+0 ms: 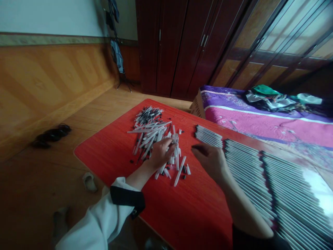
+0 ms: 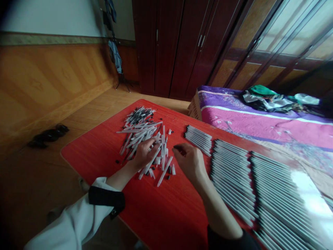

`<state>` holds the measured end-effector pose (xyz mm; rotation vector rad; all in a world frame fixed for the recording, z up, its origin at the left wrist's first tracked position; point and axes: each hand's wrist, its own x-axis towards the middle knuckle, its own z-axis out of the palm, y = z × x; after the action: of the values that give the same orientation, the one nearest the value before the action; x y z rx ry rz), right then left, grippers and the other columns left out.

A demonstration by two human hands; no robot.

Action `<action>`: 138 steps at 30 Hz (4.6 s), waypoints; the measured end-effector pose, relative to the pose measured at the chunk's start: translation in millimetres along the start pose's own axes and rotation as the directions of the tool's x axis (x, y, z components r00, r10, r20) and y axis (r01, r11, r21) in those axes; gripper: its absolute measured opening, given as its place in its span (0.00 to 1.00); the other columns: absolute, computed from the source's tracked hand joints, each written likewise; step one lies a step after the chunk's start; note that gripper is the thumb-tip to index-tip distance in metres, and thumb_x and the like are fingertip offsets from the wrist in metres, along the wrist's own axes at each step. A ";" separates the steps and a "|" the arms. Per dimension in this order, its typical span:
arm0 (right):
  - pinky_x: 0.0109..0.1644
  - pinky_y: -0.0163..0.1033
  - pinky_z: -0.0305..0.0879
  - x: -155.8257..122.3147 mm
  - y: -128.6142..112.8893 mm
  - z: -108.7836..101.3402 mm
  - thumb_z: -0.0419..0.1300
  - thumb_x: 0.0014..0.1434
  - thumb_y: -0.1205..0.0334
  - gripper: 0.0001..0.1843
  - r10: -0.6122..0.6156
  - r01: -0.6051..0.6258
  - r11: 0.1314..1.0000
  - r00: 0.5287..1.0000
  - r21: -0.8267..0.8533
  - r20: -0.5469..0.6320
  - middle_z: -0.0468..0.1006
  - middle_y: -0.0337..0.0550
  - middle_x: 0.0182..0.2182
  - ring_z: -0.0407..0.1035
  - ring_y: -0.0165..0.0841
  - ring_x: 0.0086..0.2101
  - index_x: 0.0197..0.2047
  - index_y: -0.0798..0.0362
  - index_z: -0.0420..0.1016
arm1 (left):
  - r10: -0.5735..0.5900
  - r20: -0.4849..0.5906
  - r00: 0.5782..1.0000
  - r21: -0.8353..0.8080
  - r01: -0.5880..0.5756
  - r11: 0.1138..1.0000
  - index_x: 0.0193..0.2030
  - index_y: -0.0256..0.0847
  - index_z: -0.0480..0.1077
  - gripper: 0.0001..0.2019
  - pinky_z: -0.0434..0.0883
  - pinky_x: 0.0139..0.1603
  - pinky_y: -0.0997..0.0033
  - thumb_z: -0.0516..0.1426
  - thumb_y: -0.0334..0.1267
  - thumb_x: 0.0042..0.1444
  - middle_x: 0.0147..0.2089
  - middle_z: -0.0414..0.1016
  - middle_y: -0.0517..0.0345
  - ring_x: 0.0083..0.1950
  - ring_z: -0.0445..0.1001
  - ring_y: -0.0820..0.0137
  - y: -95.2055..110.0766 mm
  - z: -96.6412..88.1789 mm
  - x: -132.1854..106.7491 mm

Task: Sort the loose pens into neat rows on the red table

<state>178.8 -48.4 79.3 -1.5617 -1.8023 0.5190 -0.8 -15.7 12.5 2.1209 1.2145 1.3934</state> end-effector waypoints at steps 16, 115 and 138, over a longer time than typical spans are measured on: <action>0.34 0.32 0.59 -35.2 29.5 45.2 0.55 0.53 0.60 0.11 0.186 -0.066 0.913 0.946 -0.403 0.266 0.79 0.40 0.30 0.72 0.33 0.33 0.35 0.49 0.78 | -0.134 0.047 0.990 -0.128 0.139 0.982 0.31 0.38 0.68 0.10 0.62 0.31 0.77 0.50 0.41 0.57 0.26 0.69 0.60 0.27 0.65 0.74 8.6 -4.5 2.9; 0.23 0.32 0.61 10.3 16.2 9.0 0.54 0.54 0.54 0.17 0.016 -0.037 0.965 0.997 0.259 0.082 0.76 0.42 0.21 0.69 0.30 0.22 0.38 0.58 0.76 | -0.165 0.456 0.875 -0.340 0.343 0.876 0.49 0.37 0.70 0.18 0.64 0.27 0.78 0.50 0.46 0.59 0.32 0.72 0.56 0.28 0.66 0.76 8.7 3.7 2.3; 0.23 0.32 0.61 11.1 19.2 9.8 0.55 0.54 0.54 0.17 0.012 -0.032 0.951 0.998 0.308 0.069 0.76 0.43 0.22 0.69 0.30 0.22 0.37 0.58 0.77 | -0.147 0.448 0.882 -0.349 0.324 0.879 0.46 0.36 0.71 0.17 0.64 0.29 0.78 0.50 0.45 0.59 0.30 0.71 0.57 0.27 0.66 0.76 13.4 0.3 4.5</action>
<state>184.7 -32.4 62.0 -1.3629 -1.6587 0.8296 6.6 -19.9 23.9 1.7662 0.8804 0.9275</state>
